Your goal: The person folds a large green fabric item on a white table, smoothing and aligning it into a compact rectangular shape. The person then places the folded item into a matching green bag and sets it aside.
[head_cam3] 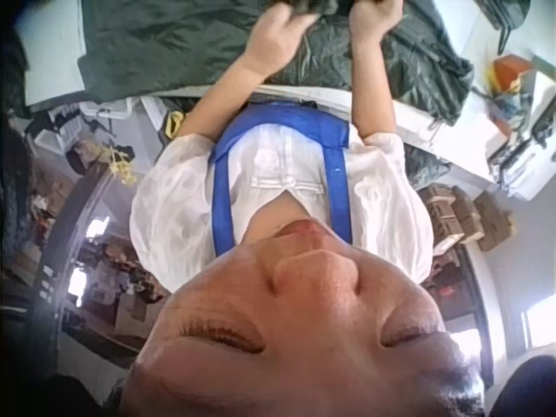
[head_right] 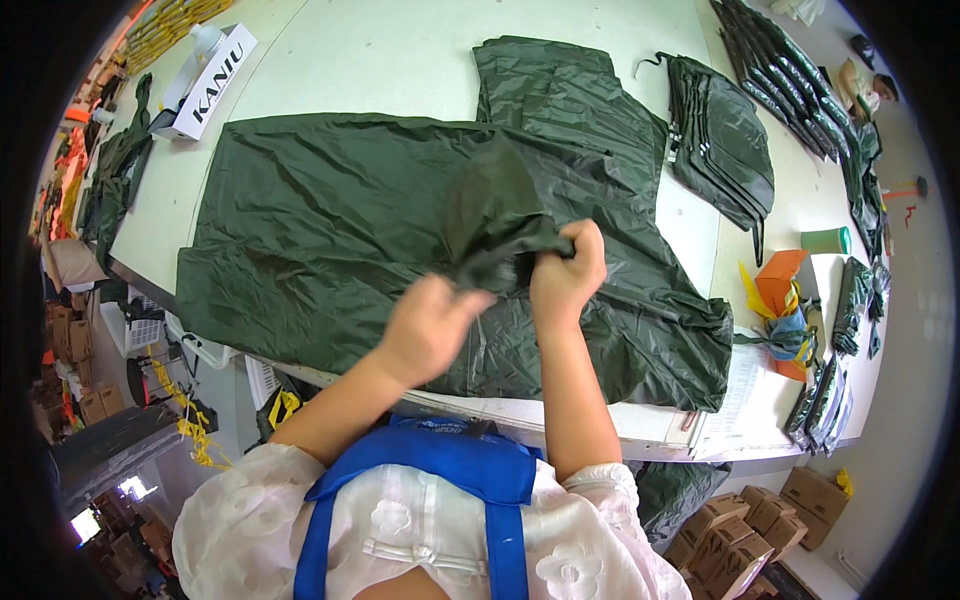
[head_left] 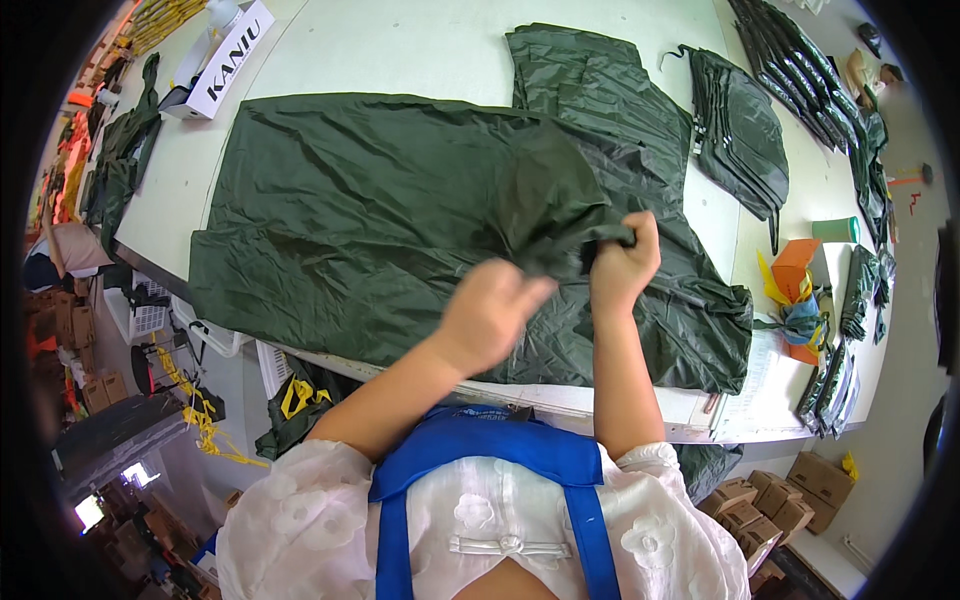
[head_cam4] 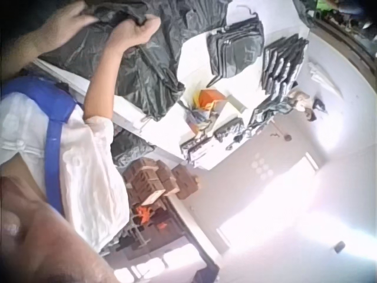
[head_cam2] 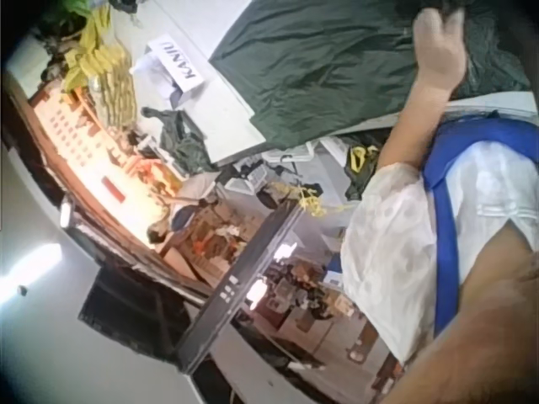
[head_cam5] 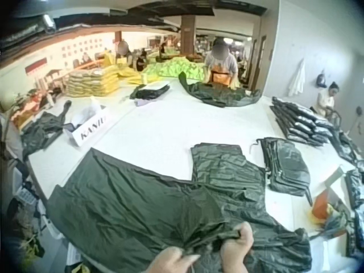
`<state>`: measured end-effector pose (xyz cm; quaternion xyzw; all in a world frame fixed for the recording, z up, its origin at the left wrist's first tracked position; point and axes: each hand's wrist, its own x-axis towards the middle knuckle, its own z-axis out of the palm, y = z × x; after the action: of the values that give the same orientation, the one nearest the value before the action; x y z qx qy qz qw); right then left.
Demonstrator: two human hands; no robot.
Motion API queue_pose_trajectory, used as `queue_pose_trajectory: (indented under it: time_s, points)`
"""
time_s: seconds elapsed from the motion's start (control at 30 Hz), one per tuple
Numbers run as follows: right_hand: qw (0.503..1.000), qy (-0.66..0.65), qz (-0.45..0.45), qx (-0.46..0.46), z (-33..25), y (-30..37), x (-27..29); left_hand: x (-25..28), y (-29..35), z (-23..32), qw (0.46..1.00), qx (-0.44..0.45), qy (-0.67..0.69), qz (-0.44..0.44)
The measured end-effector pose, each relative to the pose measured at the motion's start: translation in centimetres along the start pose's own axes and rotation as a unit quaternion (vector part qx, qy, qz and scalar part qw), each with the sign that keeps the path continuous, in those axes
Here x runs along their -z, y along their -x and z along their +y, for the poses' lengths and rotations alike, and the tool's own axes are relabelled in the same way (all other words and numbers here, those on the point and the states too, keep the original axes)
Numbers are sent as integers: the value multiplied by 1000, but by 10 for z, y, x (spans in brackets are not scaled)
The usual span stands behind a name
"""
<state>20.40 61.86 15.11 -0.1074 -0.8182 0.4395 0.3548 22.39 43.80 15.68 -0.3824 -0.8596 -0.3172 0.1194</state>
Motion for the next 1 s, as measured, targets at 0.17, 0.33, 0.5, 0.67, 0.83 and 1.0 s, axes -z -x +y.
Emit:
queue_pose_trajectory:
  time_s: [0.17,0.33,0.5,0.67,0.83,1.0]
  points:
    - [919,-100,-330,193,-47,38,-10,21,-15,-69,956,248,38,152]
    - [930,264,-239,96,95,-27,-8,53,-6,-152,887,401,227,25]
    - [831,477,-284,2,214,-29,41,63,17,-273,715,602,355,11]
    - [925,323,-200,22,209,-73,29,47,14,-272,721,621,303,54]
    - [865,331,-327,187,182,-130,2,24,27,-219,914,361,-20,186]
    - [878,329,-293,184,189,-157,3,1,29,-239,889,399,81,210]
